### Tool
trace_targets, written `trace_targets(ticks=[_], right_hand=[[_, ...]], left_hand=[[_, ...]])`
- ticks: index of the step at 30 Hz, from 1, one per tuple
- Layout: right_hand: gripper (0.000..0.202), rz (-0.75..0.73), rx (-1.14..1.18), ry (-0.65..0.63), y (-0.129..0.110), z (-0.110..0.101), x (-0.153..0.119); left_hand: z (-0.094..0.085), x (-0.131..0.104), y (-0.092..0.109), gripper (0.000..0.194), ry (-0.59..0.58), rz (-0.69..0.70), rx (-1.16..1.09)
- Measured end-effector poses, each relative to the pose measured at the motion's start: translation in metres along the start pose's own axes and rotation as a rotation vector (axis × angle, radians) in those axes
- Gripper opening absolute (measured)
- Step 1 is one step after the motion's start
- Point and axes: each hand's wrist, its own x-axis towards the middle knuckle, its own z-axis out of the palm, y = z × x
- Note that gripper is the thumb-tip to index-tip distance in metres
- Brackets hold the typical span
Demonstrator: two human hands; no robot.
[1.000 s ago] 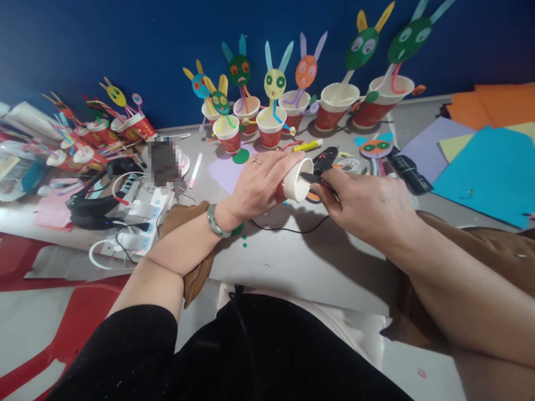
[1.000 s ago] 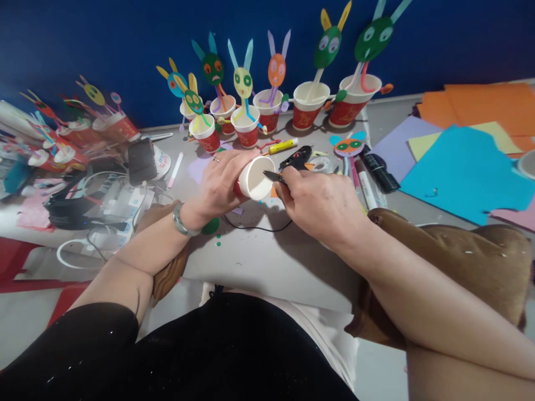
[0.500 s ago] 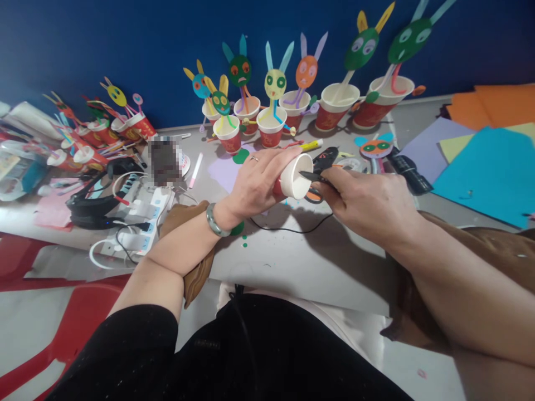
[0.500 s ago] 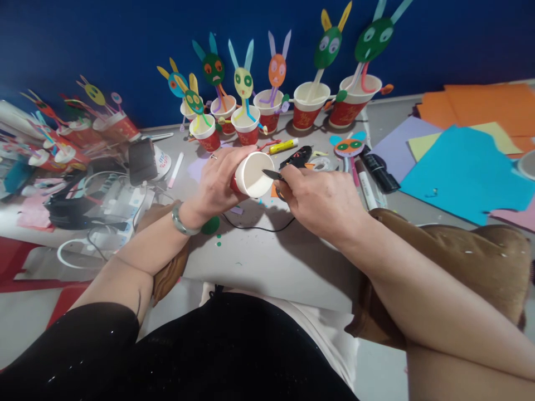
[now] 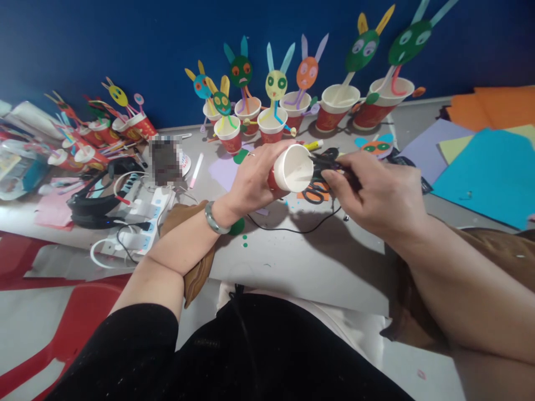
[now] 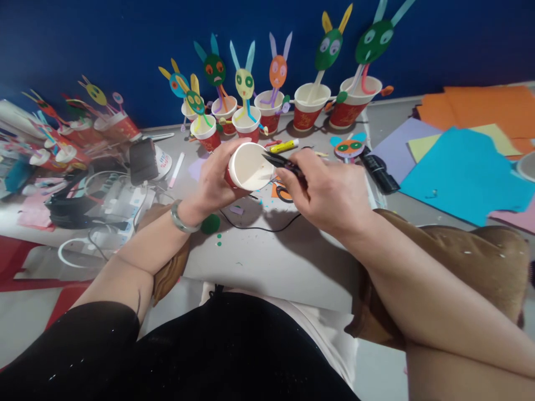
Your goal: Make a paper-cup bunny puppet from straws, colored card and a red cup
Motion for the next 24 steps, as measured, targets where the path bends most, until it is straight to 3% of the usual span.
trace_targets(ticks=[3,5,9,15,24], right_hand=[[0.035,0.118,0.286,0.036,0.0,-0.004,0.005],[0.024,0.167,0.448,-0.007,0.0,-0.005,0.008],[0.007,0.131,0.584,-0.107,-0.002,-0.005,0.01],[0.012,0.03,0.515,-0.205,0.0,-0.001,0.005],[0.015,-0.048,0.072,-0.405,-0.002,0.003,0.0]], left_hand=[[0.002,0.0,-0.001,0.081,0.012,0.006,-0.051],[0.003,0.001,0.001,0.081,0.01,0.021,-0.084],[0.005,0.001,0.003,0.083,-0.013,0.076,-0.133],[0.007,0.001,0.005,0.089,-0.066,0.121,-0.174],[0.003,0.002,0.012,0.086,-0.141,0.19,-0.236]])
